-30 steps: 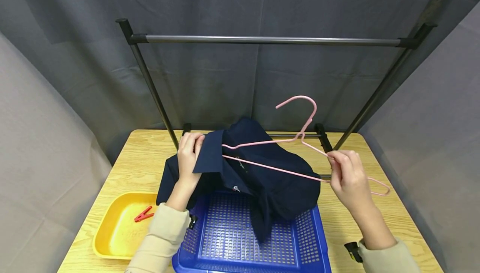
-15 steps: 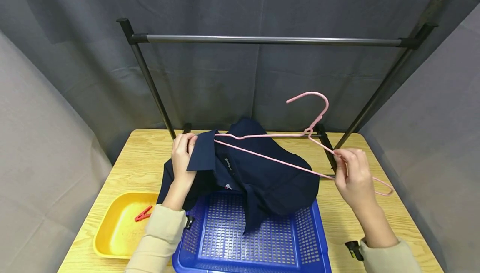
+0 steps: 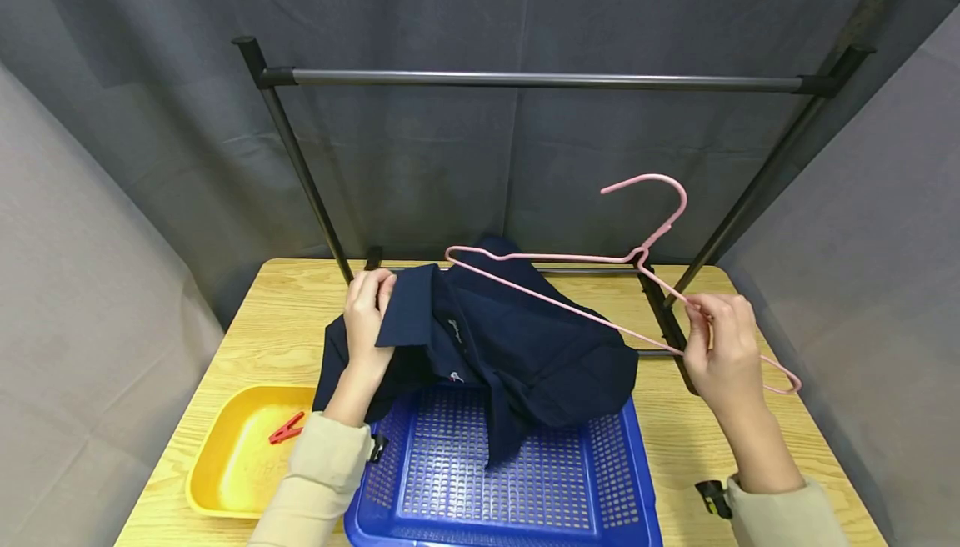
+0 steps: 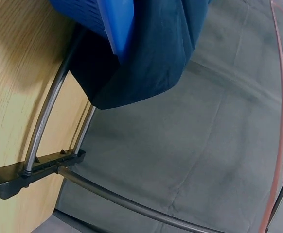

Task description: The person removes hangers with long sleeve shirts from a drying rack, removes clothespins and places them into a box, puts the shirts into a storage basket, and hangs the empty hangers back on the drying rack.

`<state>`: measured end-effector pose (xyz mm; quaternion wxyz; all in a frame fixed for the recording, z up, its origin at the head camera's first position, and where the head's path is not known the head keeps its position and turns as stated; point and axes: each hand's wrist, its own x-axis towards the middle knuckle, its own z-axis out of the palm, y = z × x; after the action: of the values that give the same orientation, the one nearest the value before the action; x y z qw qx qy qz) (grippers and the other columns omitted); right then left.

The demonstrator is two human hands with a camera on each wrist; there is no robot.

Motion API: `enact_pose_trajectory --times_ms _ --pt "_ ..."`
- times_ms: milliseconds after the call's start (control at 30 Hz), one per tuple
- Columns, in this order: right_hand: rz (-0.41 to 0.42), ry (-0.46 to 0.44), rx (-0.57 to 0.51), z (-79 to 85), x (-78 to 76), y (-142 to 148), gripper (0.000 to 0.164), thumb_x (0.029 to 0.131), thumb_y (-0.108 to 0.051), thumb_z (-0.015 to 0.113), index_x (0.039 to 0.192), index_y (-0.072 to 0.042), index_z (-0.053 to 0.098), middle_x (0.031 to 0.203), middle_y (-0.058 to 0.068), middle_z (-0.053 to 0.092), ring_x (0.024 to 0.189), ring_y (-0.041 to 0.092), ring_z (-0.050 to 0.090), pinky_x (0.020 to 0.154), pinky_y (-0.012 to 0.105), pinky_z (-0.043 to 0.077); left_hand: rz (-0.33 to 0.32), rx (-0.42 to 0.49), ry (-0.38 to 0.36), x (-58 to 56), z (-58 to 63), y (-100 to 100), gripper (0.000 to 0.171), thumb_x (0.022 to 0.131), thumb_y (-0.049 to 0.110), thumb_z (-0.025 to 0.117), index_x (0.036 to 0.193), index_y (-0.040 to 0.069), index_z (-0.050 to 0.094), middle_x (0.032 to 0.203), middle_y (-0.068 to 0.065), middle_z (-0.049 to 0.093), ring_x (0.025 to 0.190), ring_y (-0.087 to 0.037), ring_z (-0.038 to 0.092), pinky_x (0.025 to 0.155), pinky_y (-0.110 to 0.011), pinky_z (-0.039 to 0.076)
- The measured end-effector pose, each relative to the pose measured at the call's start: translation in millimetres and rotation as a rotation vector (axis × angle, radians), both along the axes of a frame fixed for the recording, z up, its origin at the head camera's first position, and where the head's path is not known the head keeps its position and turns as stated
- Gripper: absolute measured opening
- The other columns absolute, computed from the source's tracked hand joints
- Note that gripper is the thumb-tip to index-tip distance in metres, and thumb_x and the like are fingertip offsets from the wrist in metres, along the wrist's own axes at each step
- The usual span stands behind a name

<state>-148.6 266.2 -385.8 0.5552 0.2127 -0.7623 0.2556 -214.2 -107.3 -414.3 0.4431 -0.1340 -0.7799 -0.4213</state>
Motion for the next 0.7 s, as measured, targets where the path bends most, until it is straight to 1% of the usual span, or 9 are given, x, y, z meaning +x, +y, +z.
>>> enact_pose_trajectory --times_ms 167,267,333,433,567,633,700 --pt "-0.006 -0.001 -0.001 -0.3 -0.9 0.5 0.031 0.097 -0.019 0.044 0.09 0.01 0.053 0.078 0.023 0.049 0.067 0.036 0.044 0.063 0.033 0.033 -0.077 -0.057 -0.035 6.7 1.1 15.6 0.008 0.089 0.005 0.056 0.086 -0.001 0.061 0.078 -0.012 0.056 0.076 -0.026 0.054 0.07 -0.036 0.043" --pt "-0.007 -0.003 -0.001 -0.7 -1.5 0.8 0.031 0.096 -0.018 0.044 0.09 0.01 0.053 0.077 0.023 0.049 0.067 0.036 0.044 0.063 0.032 0.033 -0.134 -0.117 -0.064 11.9 -1.0 30.6 0.009 0.09 0.006 0.056 0.088 0.0 0.061 0.079 -0.009 0.057 0.076 -0.024 0.055 0.07 -0.035 0.044" --pt "-0.006 -0.004 -0.002 -1.3 -2.0 1.0 0.03 0.096 -0.018 0.044 0.09 0.011 0.053 0.077 0.023 0.049 0.067 0.036 0.044 0.063 0.033 0.033 -0.183 -0.167 -0.088 15.2 -3.6 41.6 0.009 0.09 0.007 0.055 0.089 0.002 0.062 0.081 -0.008 0.057 0.078 -0.023 0.055 0.071 -0.034 0.045" --pt "0.001 -0.004 -0.003 -2.4 -3.1 1.5 0.029 0.096 -0.016 0.045 0.09 0.011 0.053 0.077 0.024 0.049 0.067 0.037 0.043 0.063 0.034 0.032 -0.254 -0.276 -0.139 19.9 -8.8 57.0 0.008 0.091 0.008 0.055 0.09 0.005 0.062 0.082 -0.004 0.057 0.077 -0.02 0.054 0.071 -0.032 0.045" --pt "0.002 -0.008 -0.003 -3.7 -3.9 2.5 0.027 0.095 -0.015 0.046 0.09 0.011 0.053 0.078 0.024 0.049 0.067 0.037 0.043 0.063 0.035 0.032 -0.336 -0.467 -0.213 26.5 -19.2 73.7 0.007 0.09 0.011 0.055 0.09 0.008 0.062 0.08 -0.001 0.055 0.075 -0.018 0.053 0.069 -0.028 0.045" --pt "0.0 -0.01 -0.004 -3.9 -3.8 2.8 0.028 0.096 -0.015 0.046 0.091 0.011 0.053 0.078 0.024 0.049 0.067 0.037 0.043 0.063 0.034 0.032 -0.369 -0.553 -0.233 29.6 -25.5 80.5 0.006 0.09 0.012 0.056 0.09 0.009 0.061 0.079 0.0 0.055 0.074 -0.017 0.053 0.068 -0.027 0.045" --pt "0.0 -0.018 -0.004 -4.0 -3.9 3.5 0.029 0.096 -0.016 0.045 0.091 0.011 0.053 0.078 0.024 0.049 0.068 0.037 0.043 0.063 0.034 0.032 -0.384 -0.618 -0.235 32.6 -31.4 86.5 0.005 0.09 0.013 0.057 0.089 0.011 0.06 0.077 0.0 0.053 0.073 -0.016 0.054 0.066 -0.027 0.045"
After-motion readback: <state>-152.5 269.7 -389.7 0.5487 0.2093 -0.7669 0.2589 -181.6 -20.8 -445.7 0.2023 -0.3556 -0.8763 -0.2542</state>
